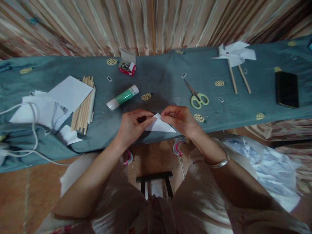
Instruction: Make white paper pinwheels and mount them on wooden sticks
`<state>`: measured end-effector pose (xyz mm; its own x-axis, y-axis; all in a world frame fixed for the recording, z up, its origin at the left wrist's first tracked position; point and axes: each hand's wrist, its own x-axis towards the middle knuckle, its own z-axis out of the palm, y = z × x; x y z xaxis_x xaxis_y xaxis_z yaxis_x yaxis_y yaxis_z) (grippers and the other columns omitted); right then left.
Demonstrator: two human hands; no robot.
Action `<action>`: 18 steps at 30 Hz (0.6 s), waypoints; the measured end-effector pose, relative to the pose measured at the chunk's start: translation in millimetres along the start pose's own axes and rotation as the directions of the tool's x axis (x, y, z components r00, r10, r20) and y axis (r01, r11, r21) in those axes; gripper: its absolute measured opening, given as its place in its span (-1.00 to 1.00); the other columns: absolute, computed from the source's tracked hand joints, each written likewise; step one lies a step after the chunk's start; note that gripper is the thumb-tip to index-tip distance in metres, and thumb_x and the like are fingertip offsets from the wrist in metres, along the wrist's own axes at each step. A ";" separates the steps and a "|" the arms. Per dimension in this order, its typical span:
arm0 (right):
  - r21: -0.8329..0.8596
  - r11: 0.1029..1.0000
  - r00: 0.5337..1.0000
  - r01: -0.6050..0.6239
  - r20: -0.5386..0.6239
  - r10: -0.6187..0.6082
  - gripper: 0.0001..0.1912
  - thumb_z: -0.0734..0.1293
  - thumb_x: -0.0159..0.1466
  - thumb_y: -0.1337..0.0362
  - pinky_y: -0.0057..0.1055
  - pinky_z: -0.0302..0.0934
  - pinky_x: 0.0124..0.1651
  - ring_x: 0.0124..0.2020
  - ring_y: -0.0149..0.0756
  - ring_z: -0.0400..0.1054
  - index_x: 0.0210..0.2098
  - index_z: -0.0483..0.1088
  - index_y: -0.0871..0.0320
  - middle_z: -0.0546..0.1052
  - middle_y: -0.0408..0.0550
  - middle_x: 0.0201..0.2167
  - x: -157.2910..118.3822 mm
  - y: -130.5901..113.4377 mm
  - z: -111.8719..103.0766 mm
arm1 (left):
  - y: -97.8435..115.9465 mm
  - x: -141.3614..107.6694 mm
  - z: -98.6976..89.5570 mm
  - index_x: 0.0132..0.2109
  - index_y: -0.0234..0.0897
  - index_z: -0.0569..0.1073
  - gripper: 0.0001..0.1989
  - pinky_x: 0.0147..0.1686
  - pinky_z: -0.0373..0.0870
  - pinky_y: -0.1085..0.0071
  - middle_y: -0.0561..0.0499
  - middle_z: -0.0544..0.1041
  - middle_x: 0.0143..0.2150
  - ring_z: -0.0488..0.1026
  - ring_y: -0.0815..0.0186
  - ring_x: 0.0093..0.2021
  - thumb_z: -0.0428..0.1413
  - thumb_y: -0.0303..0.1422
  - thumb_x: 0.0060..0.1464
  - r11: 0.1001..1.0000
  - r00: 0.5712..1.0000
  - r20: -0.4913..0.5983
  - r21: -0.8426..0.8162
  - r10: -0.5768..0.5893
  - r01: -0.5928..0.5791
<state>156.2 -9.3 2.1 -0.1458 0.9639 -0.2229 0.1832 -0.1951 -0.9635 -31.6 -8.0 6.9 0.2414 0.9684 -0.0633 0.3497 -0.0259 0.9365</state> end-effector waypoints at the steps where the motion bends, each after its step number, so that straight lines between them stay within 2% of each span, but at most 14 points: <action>1: -0.022 1.000 1.000 0.012 0.004 -0.012 -0.88 0.38 0.01 0.21 -0.43 0.07 -0.44 -0.54 -0.45 0.21 -0.53 0.45 0.13 0.43 -0.22 -0.60 -0.3 -0.2 0.4 | 1.0 0.5 -0.8 -0.33 -0.20 0.64 -0.88 -0.32 0.37 0.41 0.02 0.62 -0.37 0.49 0.29 -0.34 0.29 -0.26 0.01 1.000 1.000 0.007 0.001 0.003 -0.003; 5: -0.060 0.998 0.999 0.031 0.026 -0.029 -0.90 0.37 0.03 0.24 -0.41 0.10 -0.40 -0.52 -0.43 0.25 -0.52 0.46 0.15 0.46 -0.18 -0.58 -1.1 -0.8 4.1 | 2.0 0.8 1.2 -0.39 -0.21 0.62 -0.89 -0.34 0.36 0.43 0.04 0.59 -0.43 0.46 0.32 -0.38 0.28 -0.28 0.00 0.999 1.000 0.028 -0.047 -0.004 0.005; 10: -0.049 0.998 0.999 0.034 0.044 -0.032 -0.92 0.37 0.03 0.27 -0.41 0.13 -0.39 -0.52 -0.43 0.26 -0.53 0.47 0.14 0.48 -0.20 -0.58 -0.4 -1.9 8.2 | -0.1 -0.1 4.9 -0.44 -0.22 0.59 -0.90 -0.39 0.33 0.43 0.05 0.57 -0.47 0.42 0.34 -0.42 0.26 -0.31 -0.02 0.986 0.997 0.007 -0.148 -0.080 0.081; 18: -0.010 1.000 0.998 -0.015 0.056 0.015 -0.91 0.38 -0.02 0.24 -0.44 0.09 -0.44 -0.55 -0.44 0.24 -0.56 0.47 0.13 0.48 -0.21 -0.62 -1.6 -1.5 4.3 | -0.2 1.6 -2.3 -0.45 -0.25 0.60 -0.89 -0.45 0.30 0.46 0.05 0.56 -0.49 0.39 0.37 -0.46 0.30 -0.30 -0.11 0.955 0.983 -0.062 -0.254 -0.176 0.155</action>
<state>152.0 -11.3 3.3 -0.1972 0.9491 -0.2457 0.1955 -0.2076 -0.9585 -33.3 -5.9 7.4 0.1199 0.9713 -0.2054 0.1414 0.1881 0.9719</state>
